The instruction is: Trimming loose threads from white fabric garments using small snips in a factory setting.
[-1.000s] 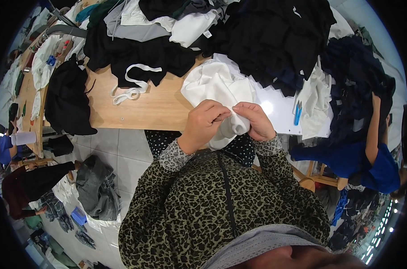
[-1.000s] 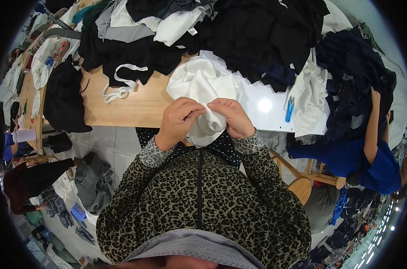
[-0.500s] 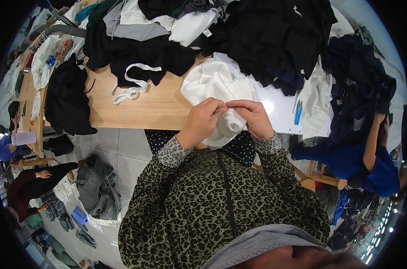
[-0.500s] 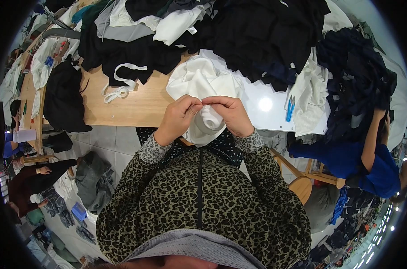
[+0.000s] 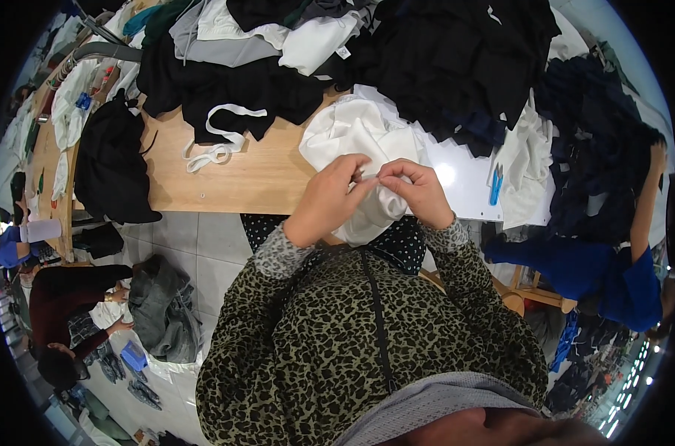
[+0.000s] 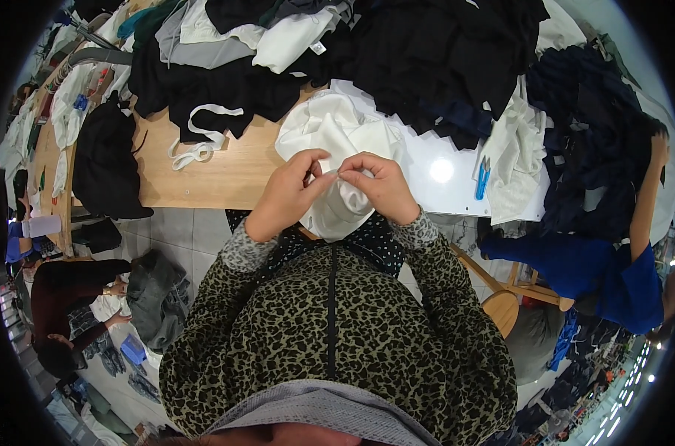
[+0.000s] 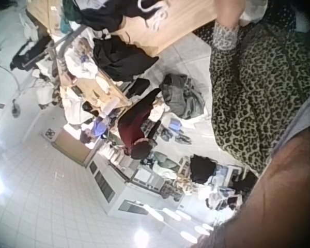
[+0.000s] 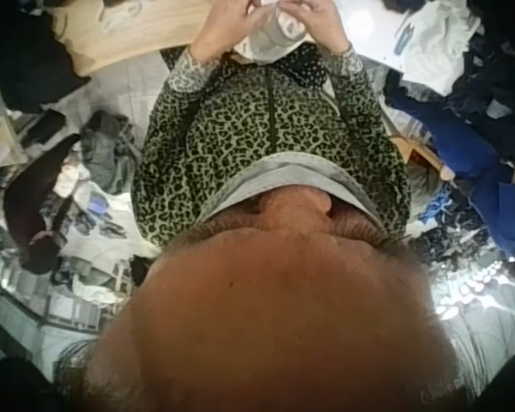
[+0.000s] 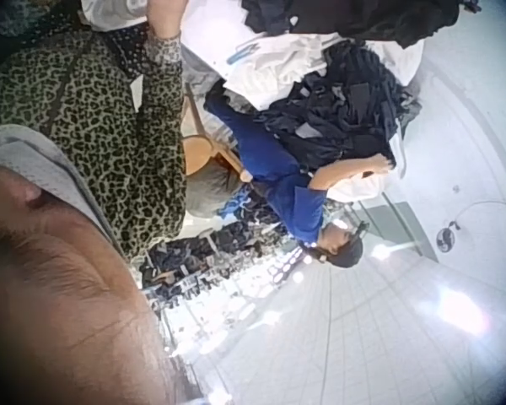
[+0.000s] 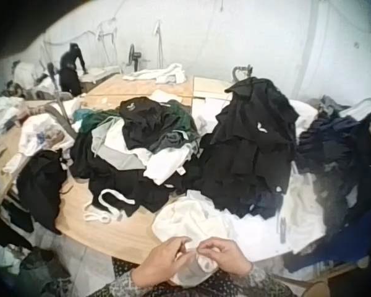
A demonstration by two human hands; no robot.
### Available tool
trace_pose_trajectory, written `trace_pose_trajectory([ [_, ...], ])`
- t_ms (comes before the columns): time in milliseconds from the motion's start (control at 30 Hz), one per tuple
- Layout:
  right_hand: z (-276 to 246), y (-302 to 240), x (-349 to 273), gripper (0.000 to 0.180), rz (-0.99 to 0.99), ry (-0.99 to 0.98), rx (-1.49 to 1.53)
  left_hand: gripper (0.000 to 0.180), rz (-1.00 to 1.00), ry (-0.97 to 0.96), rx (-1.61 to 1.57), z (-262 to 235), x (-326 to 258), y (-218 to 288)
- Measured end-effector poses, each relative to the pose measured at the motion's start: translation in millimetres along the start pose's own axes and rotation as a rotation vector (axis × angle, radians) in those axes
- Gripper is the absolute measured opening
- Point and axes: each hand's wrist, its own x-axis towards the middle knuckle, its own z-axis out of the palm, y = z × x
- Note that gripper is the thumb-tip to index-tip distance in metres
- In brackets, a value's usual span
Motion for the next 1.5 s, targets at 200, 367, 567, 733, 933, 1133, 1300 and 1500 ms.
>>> trace_pose_trajectory([
  [200,-4.8,0.8,-1.4,0.013,0.182,-0.072,0.24,0.033,-0.103,-0.395,-0.111,-24.2,-1.0,-1.0],
  [367,-4.6,-1.5,-0.1,0.014,0.218,-0.13,0.273,0.04,-0.295,-0.586,-0.104,-29.0,6.8,1.6],
  [567,-5.6,-2.5,-0.3,0.013,0.23,-0.185,0.277,0.034,-0.221,-0.561,-0.105,-23.0,6.4,0.4],
  [733,-4.5,-2.1,-0.4,0.012,0.247,-0.191,0.253,0.033,-0.187,-0.585,-0.089,-22.0,7.7,0.4],
  [933,-4.5,-2.7,-0.6,0.012,0.277,-0.203,0.28,0.033,-0.169,-0.588,-0.105,-20.1,6.1,-3.1],
  [1133,-7.2,-4.4,-5.4,0.018,0.116,-0.086,0.415,0.043,-0.266,-0.474,-0.313,-23.1,0.5,-7.4],
  [1300,-6.4,-15.8,-10.2,0.03,0.095,-0.122,0.378,0.059,-0.615,-0.378,-0.714,-8.3,-3.8,-3.8],
  [1500,-13.0,-29.3,-13.8,0.038,0.138,-0.104,0.295,0.051,-0.479,-0.194,-0.821,-10.2,-6.1,-0.2],
])
